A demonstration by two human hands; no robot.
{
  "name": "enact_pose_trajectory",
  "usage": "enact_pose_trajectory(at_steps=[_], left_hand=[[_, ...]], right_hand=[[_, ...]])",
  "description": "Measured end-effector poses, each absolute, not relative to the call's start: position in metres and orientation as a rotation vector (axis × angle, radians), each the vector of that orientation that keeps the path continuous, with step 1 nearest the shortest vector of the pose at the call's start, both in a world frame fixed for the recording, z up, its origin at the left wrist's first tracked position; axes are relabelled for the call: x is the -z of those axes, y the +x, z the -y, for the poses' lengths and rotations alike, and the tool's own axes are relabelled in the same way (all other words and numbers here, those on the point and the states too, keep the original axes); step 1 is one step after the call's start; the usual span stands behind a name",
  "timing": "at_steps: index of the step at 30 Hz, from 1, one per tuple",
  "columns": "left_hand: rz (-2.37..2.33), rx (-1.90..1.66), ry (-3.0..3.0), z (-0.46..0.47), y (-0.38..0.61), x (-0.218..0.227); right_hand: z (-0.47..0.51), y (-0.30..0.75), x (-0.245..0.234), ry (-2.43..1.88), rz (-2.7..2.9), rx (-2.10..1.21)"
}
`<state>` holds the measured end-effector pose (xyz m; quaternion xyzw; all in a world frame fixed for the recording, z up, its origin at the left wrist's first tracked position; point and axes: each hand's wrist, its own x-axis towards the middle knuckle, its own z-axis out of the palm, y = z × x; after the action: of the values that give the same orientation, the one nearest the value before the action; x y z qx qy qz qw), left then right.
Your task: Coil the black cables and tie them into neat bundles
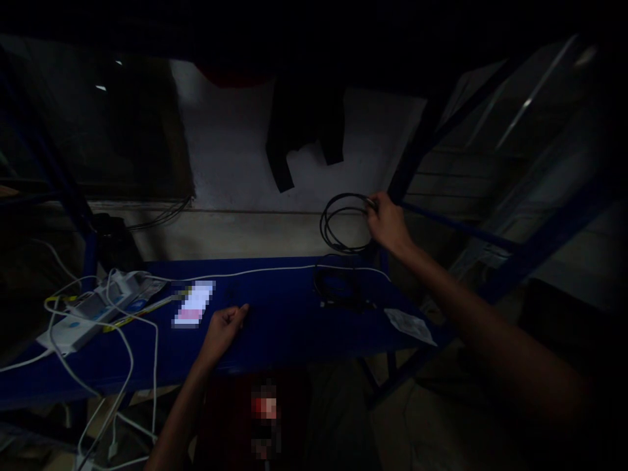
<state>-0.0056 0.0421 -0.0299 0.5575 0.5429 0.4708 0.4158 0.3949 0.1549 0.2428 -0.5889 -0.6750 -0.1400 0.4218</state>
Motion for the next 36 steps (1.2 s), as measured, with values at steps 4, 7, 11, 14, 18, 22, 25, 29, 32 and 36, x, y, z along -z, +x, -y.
enact_pose_trajectory(at_steps=[4, 7, 11, 14, 18, 22, 25, 29, 32, 36], left_hand=[[-1.361, -1.183, 1.395, -0.039, -0.005, 0.026], [-1.326, -1.190, 1.391, -0.037, -0.003, 0.021], [-1.185, -1.232, 1.414, -0.034, -0.001, 0.010], [-1.083, -1.268, 1.430, -0.032, 0.000, 0.004], [-1.074, -1.259, 1.380, -0.033, 0.002, 0.003], [-1.071, -1.207, 1.350, -0.036, 0.004, 0.010], [-1.077, -1.210, 1.338, -0.038, 0.004, 0.016], [-1.131, -1.227, 1.386, -0.042, 0.002, 0.022], [-1.174, -1.222, 1.463, -0.043, 0.000, 0.026], [-1.238, -1.231, 1.621, -0.043, -0.002, 0.029]], right_hand=[[-0.141, 0.370, -0.274, -1.319, 1.567, 0.028], [-0.123, 0.338, -0.273, -1.230, 1.405, -0.379], [-0.100, 0.294, -0.226, -1.080, 1.291, -0.945], [-0.092, 0.266, -0.169, -0.940, 1.198, -1.263], [-0.095, 0.243, -0.092, -0.969, 1.067, -1.559], [-0.106, 0.237, -0.034, -1.139, 1.087, -1.501], [-0.115, 0.239, -0.006, -1.257, 1.116, -1.317], [-0.119, 0.244, 0.014, -1.295, 1.192, -1.109], [-0.110, 0.248, 0.024, -1.294, 1.489, -0.736], [-0.079, 0.259, 0.027, -1.208, 1.861, -0.384]])
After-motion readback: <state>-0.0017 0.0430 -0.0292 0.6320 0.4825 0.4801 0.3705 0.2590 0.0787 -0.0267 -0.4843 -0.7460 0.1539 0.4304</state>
